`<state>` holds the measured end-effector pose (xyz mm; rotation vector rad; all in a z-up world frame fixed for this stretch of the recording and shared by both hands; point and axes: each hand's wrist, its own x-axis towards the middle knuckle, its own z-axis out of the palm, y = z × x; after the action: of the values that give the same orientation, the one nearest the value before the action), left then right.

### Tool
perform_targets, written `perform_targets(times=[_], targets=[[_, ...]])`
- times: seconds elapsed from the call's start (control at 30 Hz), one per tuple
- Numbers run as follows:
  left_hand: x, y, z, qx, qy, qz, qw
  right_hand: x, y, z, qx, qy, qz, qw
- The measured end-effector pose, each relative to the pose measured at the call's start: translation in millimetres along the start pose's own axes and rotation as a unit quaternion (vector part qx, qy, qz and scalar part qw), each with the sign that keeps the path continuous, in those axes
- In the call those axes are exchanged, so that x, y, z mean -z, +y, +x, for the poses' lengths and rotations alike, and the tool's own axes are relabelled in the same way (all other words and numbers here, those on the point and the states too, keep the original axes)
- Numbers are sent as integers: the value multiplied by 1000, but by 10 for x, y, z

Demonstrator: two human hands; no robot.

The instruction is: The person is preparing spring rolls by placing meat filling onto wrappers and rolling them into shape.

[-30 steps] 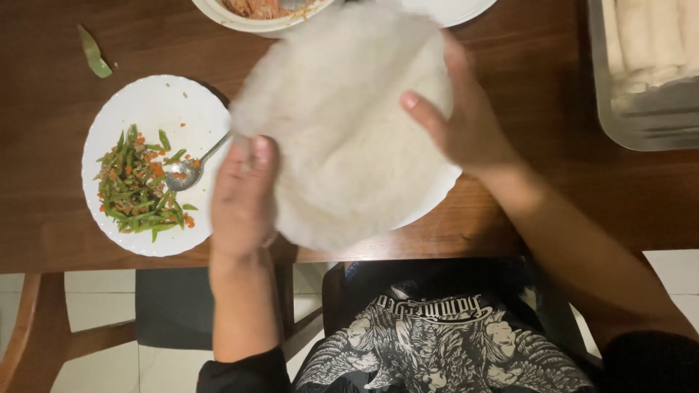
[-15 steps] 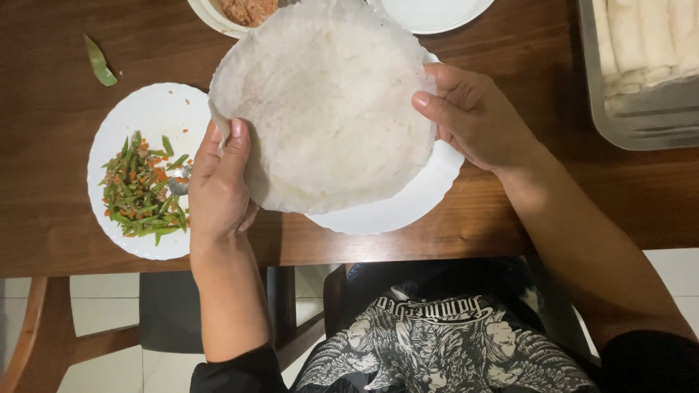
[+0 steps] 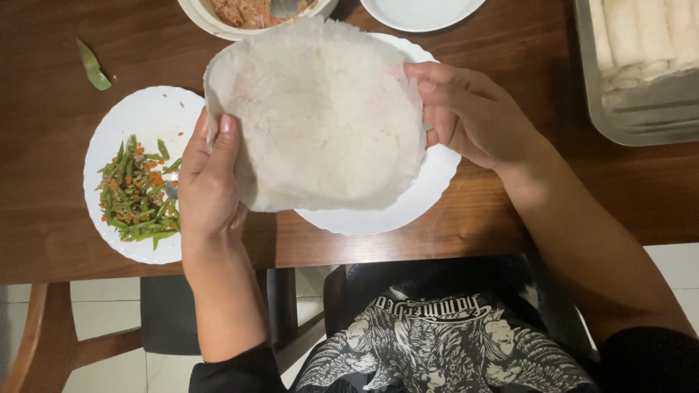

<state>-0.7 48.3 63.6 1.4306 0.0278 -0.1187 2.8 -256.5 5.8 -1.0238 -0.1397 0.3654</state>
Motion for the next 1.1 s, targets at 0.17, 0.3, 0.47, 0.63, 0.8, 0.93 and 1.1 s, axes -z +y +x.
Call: perform_targets(times=[0.17,0.3,0.47,0.63,0.8,0.93,1.1], targets=[[-41,76,-77,-39,-42,-58,997,-226,-195,-21,-51,-40,-48,997],[-26,-39,71,-88,-63,82,991,-313,-239,2,-73,-4,-129,989],[-6,-494,176,-232,-20,279,932,-198,-64,71,-122,116,-237,957],[-521,-493,-54,-155,-74,338,925,-373,-103,81,-158,106,-199,961],[-779,-721,19,-93,-80,268,956,-331,47,48,-64,6,-326,943],[-819,-911,42,-65,3,232,971,-350,176,17,-10,31,-273,961],[-718,-892,11,-20,26,135,990,-267,345,62,-14,36,-296,954]])
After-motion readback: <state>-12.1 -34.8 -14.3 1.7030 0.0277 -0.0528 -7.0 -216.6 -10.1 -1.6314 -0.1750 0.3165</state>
